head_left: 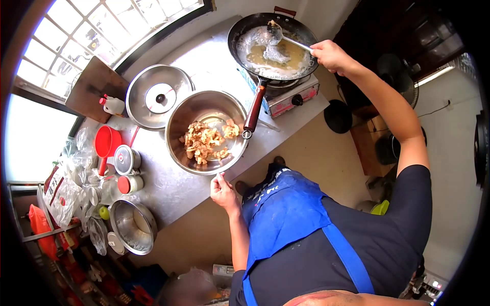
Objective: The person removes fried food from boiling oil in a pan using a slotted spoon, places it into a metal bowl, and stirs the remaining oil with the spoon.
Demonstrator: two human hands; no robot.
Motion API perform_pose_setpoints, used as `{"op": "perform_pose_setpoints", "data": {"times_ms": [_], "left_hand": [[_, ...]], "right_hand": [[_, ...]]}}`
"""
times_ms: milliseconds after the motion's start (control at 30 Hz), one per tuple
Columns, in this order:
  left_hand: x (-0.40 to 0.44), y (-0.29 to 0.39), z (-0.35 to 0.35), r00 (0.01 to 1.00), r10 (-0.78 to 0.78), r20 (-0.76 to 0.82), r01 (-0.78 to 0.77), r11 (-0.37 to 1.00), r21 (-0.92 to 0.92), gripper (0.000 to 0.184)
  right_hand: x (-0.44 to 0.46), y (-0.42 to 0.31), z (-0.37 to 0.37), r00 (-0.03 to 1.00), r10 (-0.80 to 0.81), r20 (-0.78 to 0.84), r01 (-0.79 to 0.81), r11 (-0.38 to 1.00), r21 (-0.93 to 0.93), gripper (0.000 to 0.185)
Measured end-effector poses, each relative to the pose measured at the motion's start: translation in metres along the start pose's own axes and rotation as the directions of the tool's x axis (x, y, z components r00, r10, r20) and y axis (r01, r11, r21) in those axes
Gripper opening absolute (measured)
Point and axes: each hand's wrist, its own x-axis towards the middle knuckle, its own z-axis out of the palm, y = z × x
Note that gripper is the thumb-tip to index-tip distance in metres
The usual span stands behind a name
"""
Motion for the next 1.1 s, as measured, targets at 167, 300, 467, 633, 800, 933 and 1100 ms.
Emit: {"op": "perform_pose_setpoints", "data": {"times_ms": [167, 300, 467, 633, 800, 933, 1100], "left_hand": [[0.003, 0.003, -0.002, 1.000, 0.000, 0.014, 0.000, 1.000, -0.001, 0.023], [0.005, 0.007, -0.005, 1.000, 0.002, 0.009, -0.002, 1.000, -0.012, 0.022], [0.007, 0.008, -0.013, 1.000, 0.018, -0.001, -0.018, 1.000, 0.012, 0.023], [0.008, 0.005, -0.015, 1.000, 0.010, 0.003, -0.010, 1.000, 0.015, 0.023], [0.008, 0.009, -0.015, 1.000, 0.017, 0.017, -0.018, 1.000, 0.022, 0.023], [0.008, 0.007, -0.015, 0.999, 0.021, 0.031, -0.022, 0.999, 0.031, 0.023], [0.008, 0.007, -0.019, 0.999, 0.013, 0.040, -0.015, 0.999, 0.043, 0.024]], "right_hand": [[-0.001, -0.009, 0.018, 0.997, 0.030, -0.073, -0.037, 0.995, -0.088, 0.030], [-0.015, 0.000, 0.025, 0.996, -0.005, -0.084, -0.007, 0.991, -0.134, 0.030], [-0.037, -0.011, 0.024, 0.948, -0.277, -0.159, 0.221, 0.928, -0.300, 0.030], [-0.013, 0.016, 0.027, 0.888, -0.399, -0.228, 0.248, 0.833, -0.495, 0.032], [-0.001, 0.026, 0.041, 0.865, -0.428, -0.260, 0.238, 0.809, -0.538, 0.036], [0.000, 0.028, 0.057, 0.856, -0.458, -0.241, 0.281, 0.802, -0.527, 0.037], [-0.011, 0.019, 0.077, 0.852, -0.474, -0.221, 0.308, 0.796, -0.521, 0.033]]}}
